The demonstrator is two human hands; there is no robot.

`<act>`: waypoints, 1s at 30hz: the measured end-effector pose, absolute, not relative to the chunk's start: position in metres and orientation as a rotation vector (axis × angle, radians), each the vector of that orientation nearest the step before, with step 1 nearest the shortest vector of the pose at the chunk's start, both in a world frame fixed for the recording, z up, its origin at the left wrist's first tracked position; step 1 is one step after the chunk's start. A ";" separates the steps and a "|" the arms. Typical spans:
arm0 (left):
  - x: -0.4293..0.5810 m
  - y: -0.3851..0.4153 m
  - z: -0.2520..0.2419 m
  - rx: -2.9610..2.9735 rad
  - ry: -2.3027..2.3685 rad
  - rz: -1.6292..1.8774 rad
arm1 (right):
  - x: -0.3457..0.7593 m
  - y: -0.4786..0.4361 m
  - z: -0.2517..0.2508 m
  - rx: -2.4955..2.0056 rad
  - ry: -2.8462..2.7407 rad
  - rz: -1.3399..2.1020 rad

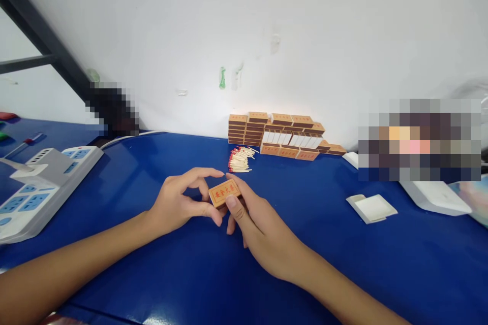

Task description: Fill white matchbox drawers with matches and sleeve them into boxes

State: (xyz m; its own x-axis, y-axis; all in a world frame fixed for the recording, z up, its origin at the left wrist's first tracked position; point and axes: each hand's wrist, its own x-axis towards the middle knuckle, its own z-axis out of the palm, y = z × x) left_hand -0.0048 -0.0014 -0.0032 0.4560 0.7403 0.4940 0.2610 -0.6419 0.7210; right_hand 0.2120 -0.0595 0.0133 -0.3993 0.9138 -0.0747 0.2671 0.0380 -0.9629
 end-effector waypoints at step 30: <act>0.038 0.143 0.044 2.632 1.278 1.228 | 0.413 0.055 0.022 -2.210 -1.520 0.066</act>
